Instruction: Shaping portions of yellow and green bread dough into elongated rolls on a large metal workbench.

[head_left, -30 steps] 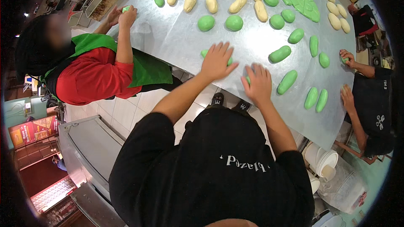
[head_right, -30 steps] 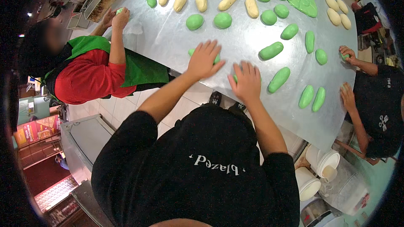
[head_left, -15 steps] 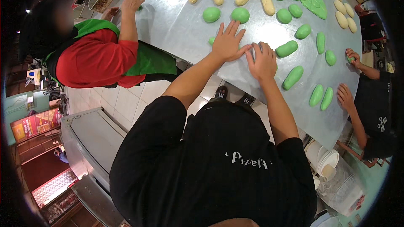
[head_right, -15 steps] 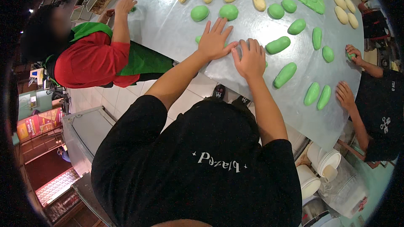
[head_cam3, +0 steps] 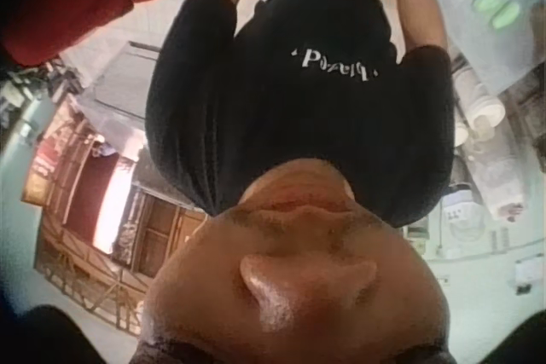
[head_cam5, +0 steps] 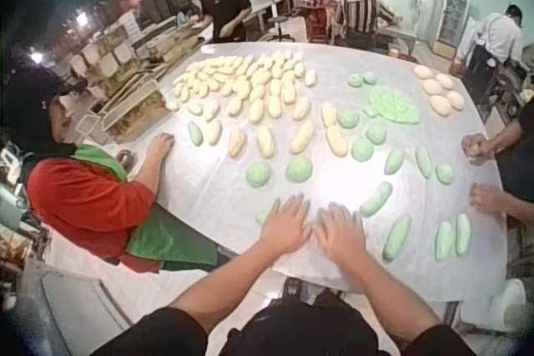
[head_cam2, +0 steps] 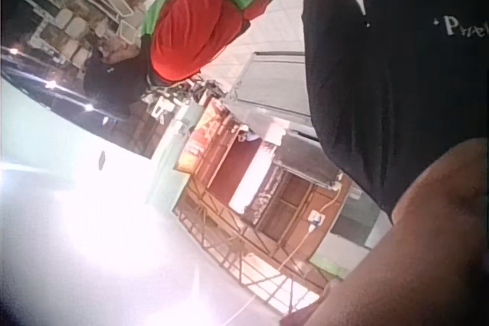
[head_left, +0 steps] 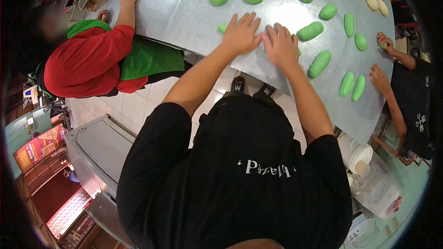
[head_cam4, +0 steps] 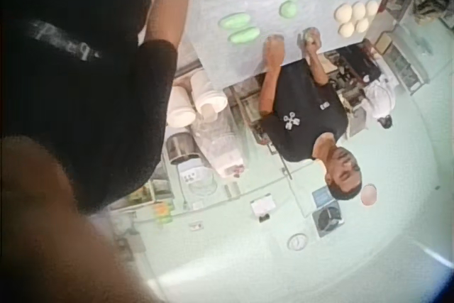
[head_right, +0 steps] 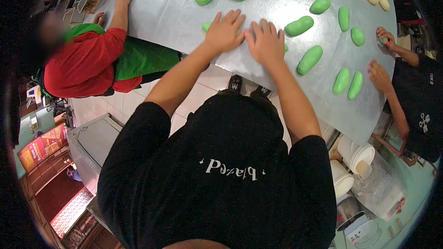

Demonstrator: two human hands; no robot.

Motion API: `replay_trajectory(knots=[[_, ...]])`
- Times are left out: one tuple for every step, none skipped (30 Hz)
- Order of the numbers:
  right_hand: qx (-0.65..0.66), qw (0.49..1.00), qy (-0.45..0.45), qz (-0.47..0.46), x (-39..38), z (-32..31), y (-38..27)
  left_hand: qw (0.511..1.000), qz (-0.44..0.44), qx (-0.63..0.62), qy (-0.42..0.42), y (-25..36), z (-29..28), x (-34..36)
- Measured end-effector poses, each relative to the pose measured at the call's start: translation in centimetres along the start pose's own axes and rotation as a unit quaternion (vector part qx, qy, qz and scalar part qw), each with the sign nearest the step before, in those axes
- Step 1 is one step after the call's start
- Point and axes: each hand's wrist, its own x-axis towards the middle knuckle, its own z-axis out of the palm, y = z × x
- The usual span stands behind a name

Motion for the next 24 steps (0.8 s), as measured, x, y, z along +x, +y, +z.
replay_trajectory(knots=[[0.001, 1.000, -0.005, 0.000, 1.1, -1.4, 0.1, 0.994, -0.046, -0.043, -0.093, 0.1, -1.7, 1.8], [0.133, 0.983, -0.104, 0.079, 2.5, -3.1, 0.3, 0.975, -0.090, -0.085, -0.182, -0.1, -2.4, 3.2], [0.260, 0.932, -0.198, 0.156, 3.3, -3.8, 0.7, 0.975, -0.091, -0.087, -0.183, -0.7, -2.1, 3.8], [0.218, 0.950, -0.177, 0.139, 3.4, -3.3, 1.2, 0.987, -0.050, -0.097, -0.118, -1.0, -1.7, 3.9], [0.218, 0.949, -0.181, 0.142, 3.5, -2.6, 1.3, 0.993, -0.010, -0.106, -0.051, -1.3, -1.4, 4.0], [0.166, 0.976, -0.106, 0.095, 3.3, -1.7, 1.3, 0.997, 0.022, -0.067, -0.015, -1.6, -0.1, 3.5], [0.114, 0.992, -0.030, 0.041, 3.3, -0.9, 1.0, 0.997, 0.021, -0.068, -0.017, -1.4, 0.3, 2.6], [0.043, 0.999, 0.004, 0.013, 2.0, -0.2, 0.4, 0.999, 0.023, -0.038, 0.001, -1.1, 0.6, 1.4], [0.044, 0.999, 0.001, 0.012, 0.3, -0.1, -0.2, 1.000, 0.022, -0.007, 0.020, -0.6, 0.5, -0.1], [0.001, 0.999, 0.007, -0.040, -1.6, -0.2, -0.9, 1.000, 0.018, -0.005, 0.019, -0.2, -0.2, -1.8], [-0.044, 0.995, 0.016, -0.085, -3.7, -0.4, -1.2, 0.999, 0.021, -0.018, -0.020, 0.5, -1.2, -3.5], [-0.022, 0.996, -0.004, -0.081, -6.2, -0.5, -1.0, 0.997, 0.026, -0.031, -0.058, 1.1, -2.0, -4.9], [0.001, 0.997, -0.024, -0.077, -8.6, -0.7, -0.8, 0.997, 0.029, -0.032, -0.057, 1.7, -2.6, -6.7], [-0.002, 0.997, -0.024, -0.074, -10.4, -1.3, -1.2, 0.997, 0.035, -0.007, -0.063, 2.3, -2.9, -8.5], [-0.004, 0.997, -0.016, -0.073, -11.6, -1.8, -1.7, 0.997, 0.037, 0.020, -0.069, 2.6, -3.3, -9.1], [-0.007, 0.997, -0.009, -0.072, -12.0, -2.0, -2.0, 0.997, 0.038, 0.021, -0.068, 2.6, -3.1, -8.9], [-0.008, 0.997, -0.007, -0.071, -11.3, -1.5, -2.0, 0.999, 0.016, -0.006, -0.048, 2.9, -2.9, -8.4], [-0.017, 0.999, 0.004, -0.051, -9.7, -0.9, -1.9, 0.999, -0.005, -0.033, -0.031, 3.3, -2.9, -7.9], [-0.025, 0.999, 0.015, -0.035, -7.7, -0.1, -1.9, 0.999, -0.006, -0.032, -0.030, 3.0, -2.4, -6.7], [-0.048, 0.999, 0.012, -0.019, -5.3, 0.5, -2.2, 1.000, -0.007, -0.013, -0.026, 2.0, -1.4, -4.8], [-0.072, 0.997, 0.008, -0.001, -2.8, 0.8, -2.2, 1.000, -0.005, 0.004, -0.023, 1.3, -0.4, -2.9], [-0.037, 0.998, -0.002, 0.044, -0.7, 0.9, -1.7, 0.999, -0.023, -0.015, -0.032, 0.9, 0.5, -0.8], [0.001, 0.996, -0.012, 0.086, 1.1, 0.8, -1.4, 0.998, -0.043, -0.031, -0.042, 0.5, 0.9, 0.8], [0.002, 0.996, -0.011, 0.088, 2.8, -0.1, -0.8, 0.998, -0.041, -0.030, -0.043, 0.0, -0.1, 2.3]])
